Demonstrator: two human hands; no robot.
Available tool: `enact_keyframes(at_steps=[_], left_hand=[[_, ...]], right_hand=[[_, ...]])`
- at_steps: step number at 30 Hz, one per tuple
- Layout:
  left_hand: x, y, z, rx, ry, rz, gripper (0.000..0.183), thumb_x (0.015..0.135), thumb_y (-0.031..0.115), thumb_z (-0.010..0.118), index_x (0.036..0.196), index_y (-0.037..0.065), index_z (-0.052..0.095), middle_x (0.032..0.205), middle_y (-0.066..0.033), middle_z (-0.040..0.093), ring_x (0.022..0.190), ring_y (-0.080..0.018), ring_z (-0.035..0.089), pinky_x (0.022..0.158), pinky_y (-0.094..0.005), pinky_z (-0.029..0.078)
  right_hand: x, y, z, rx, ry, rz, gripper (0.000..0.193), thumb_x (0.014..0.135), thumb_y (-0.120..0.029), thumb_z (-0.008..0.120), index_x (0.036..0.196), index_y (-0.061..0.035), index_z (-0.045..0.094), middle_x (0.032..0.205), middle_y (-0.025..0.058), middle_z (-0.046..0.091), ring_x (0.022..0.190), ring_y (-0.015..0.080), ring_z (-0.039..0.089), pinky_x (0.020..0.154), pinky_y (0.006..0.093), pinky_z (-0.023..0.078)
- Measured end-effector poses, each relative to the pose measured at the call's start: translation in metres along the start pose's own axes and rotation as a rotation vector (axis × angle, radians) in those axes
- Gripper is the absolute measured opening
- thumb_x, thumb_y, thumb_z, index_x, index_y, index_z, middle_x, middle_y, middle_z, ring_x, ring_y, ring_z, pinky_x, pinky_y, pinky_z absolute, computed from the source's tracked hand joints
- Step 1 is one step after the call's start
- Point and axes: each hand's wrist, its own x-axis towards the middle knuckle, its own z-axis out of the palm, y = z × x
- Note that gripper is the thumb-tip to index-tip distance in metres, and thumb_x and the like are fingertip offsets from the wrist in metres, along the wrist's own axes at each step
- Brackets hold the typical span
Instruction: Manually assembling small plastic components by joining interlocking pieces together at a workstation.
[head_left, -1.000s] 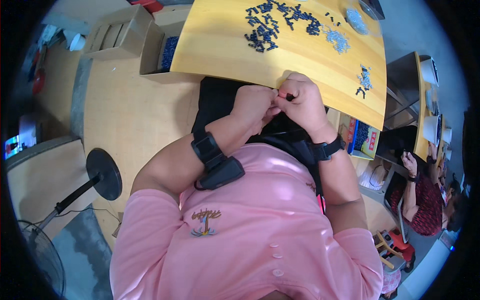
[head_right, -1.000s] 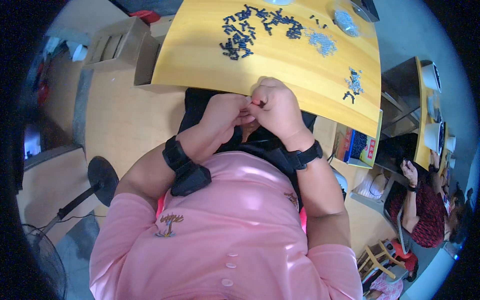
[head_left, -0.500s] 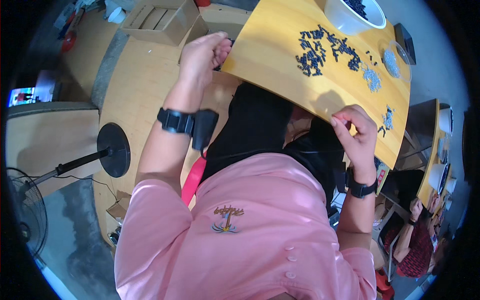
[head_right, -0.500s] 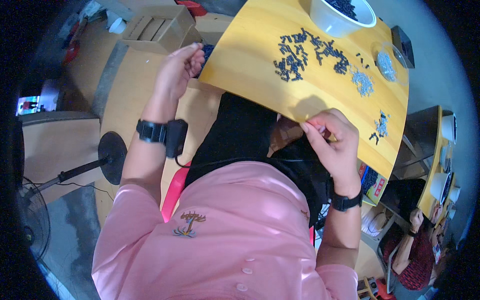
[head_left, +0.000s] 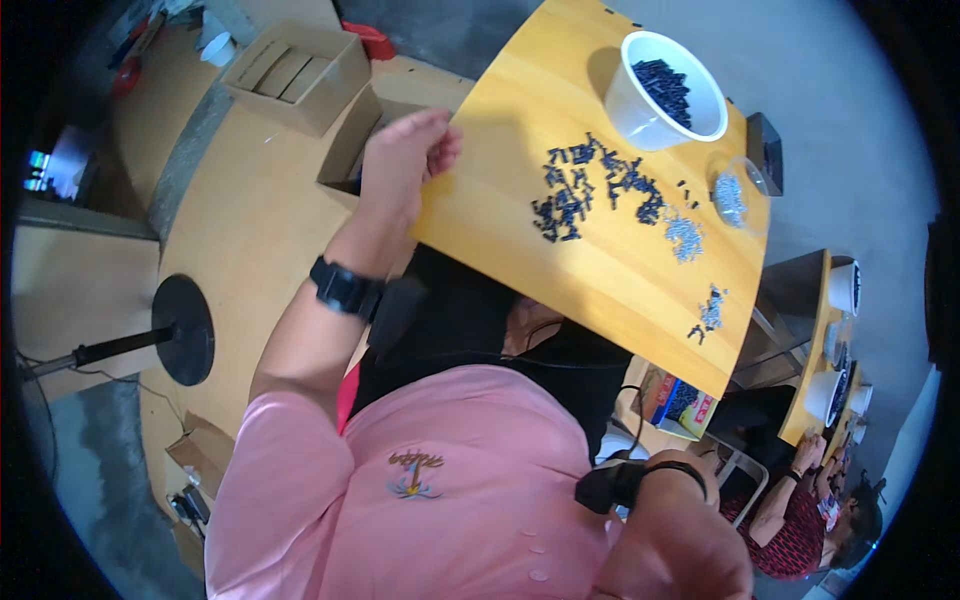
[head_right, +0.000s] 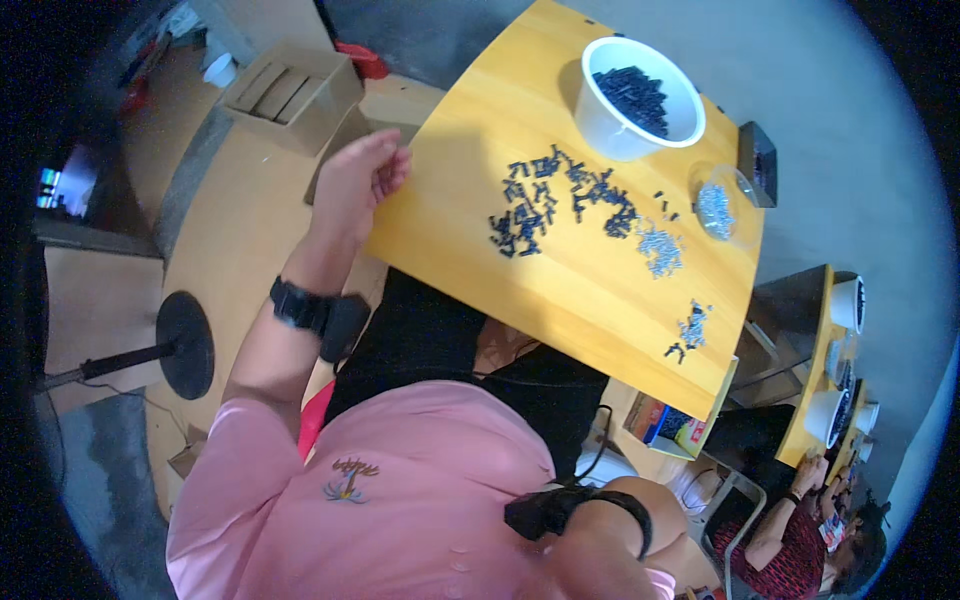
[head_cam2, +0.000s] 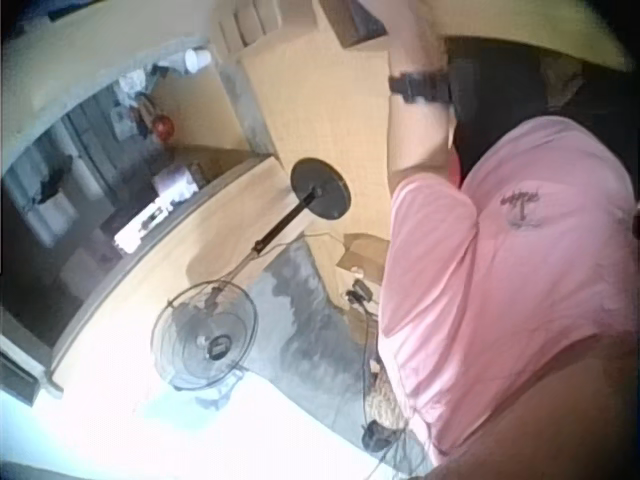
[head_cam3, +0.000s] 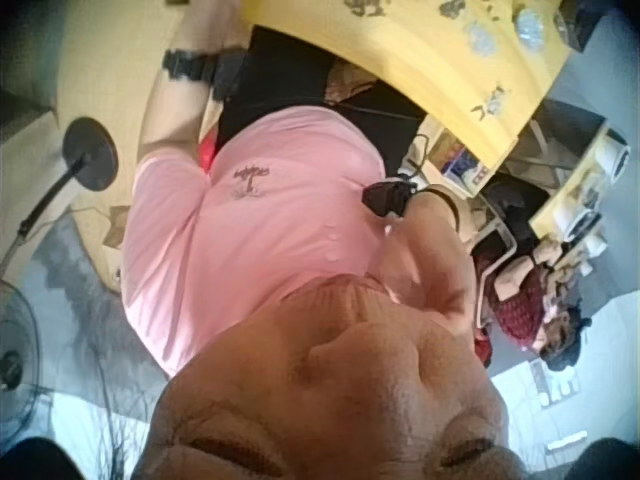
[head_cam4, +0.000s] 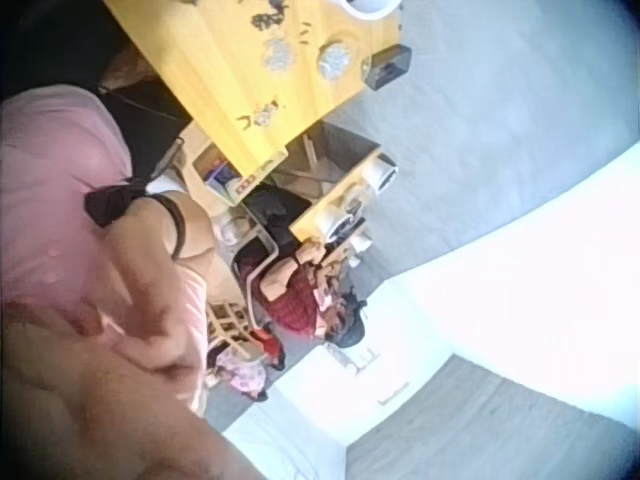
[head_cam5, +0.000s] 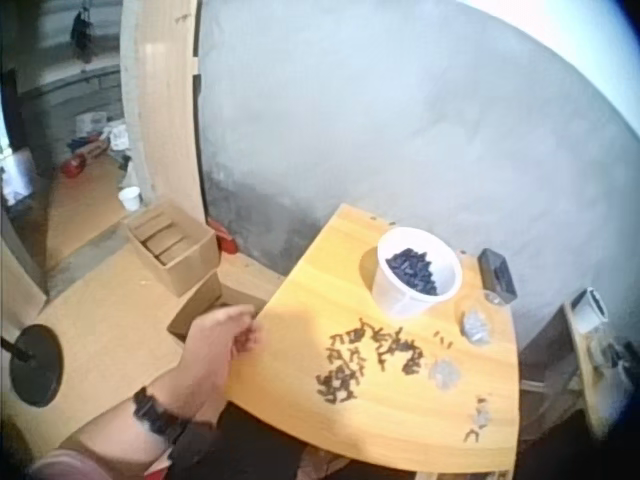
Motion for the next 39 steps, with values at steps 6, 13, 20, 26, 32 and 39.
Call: enact_keyframes(at_steps=[6, 13, 20, 26, 32, 39], left_hand=[[-0.026, -0.028, 0.030, 0.060, -0.058, -0.034, 0.023, 0.089, 0.010, 0.054, 0.109, -0.001, 0.057, 0.086, -0.0066, 0.063, 0.072, -0.0109, 0.059, 0.065, -0.0207, 0.048], [-0.019, -0.068, 0.045, 0.033, -0.085, 0.036, 0.021, 0.089, 0.009, 0.055, 0.107, -0.001, 0.059, 0.085, -0.0069, 0.064, 0.072, -0.0105, 0.059, 0.067, -0.0220, 0.049], [-0.022, -0.072, 0.031, 0.083, -0.136, 0.149, 0.020, 0.089, 0.009, 0.054, 0.107, -0.001, 0.059, 0.086, -0.0076, 0.064, 0.074, -0.0111, 0.059, 0.068, -0.0230, 0.050], [-0.018, -0.073, 0.030, 0.022, -0.145, 0.111, 0.020, 0.089, 0.009, 0.054, 0.107, -0.001, 0.059, 0.088, -0.0074, 0.063, 0.077, -0.0110, 0.059, 0.070, -0.0231, 0.049], [-0.014, -0.071, 0.033, -0.009, -0.134, 0.094, 0.020, 0.089, 0.008, 0.055, 0.106, 0.000, 0.059, 0.088, -0.0074, 0.063, 0.077, -0.0117, 0.059, 0.071, -0.0233, 0.049], [-0.015, -0.072, 0.030, -0.034, -0.141, 0.075, 0.019, 0.089, 0.007, 0.054, 0.106, 0.000, 0.060, 0.088, -0.0078, 0.064, 0.077, -0.0115, 0.059, 0.070, -0.0231, 0.049]], right_hand=[[-0.033, -0.002, 0.021, -0.330, 0.357, -0.099, 0.022, 0.071, 0.004, 0.063, 0.091, -0.0019, 0.058, 0.090, 0.0042, 0.052, 0.092, 0.0177, 0.049, 0.068, 0.0219, 0.045], [-0.008, -0.024, 0.012, -0.381, 0.227, 0.161, 0.027, 0.086, -0.020, 0.056, 0.107, -0.0039, 0.058, 0.109, 0.0107, 0.057, 0.103, 0.0240, 0.049, 0.093, 0.0396, 0.036], [-0.045, -0.021, 0.019, -0.474, 0.166, -0.140, 0.035, 0.069, -0.013, 0.062, 0.101, -0.0002, 0.056, 0.099, 0.0087, 0.050, 0.088, 0.0226, 0.048, 0.086, 0.0312, 0.039], [-0.042, -0.037, 0.020, -0.999, -0.054, -0.028, 0.030, 0.066, -0.012, 0.060, 0.094, -0.0009, 0.059, 0.101, 0.0102, 0.052, 0.094, 0.0200, 0.047, 0.082, 0.0294, 0.039], [-0.029, -0.042, 0.020, -1.258, 0.069, -0.140, 0.021, 0.082, -0.019, 0.051, 0.088, -0.0028, 0.064, 0.088, 0.0102, 0.064, 0.090, 0.0247, 0.058, 0.082, 0.0372, 0.043], [-0.029, -0.024, 0.026, -1.119, -0.034, 0.004, 0.029, 0.069, -0.009, 0.061, 0.098, -0.0030, 0.060, 0.107, 0.0102, 0.053, 0.097, 0.0208, 0.046, 0.082, 0.0305, 0.039]])
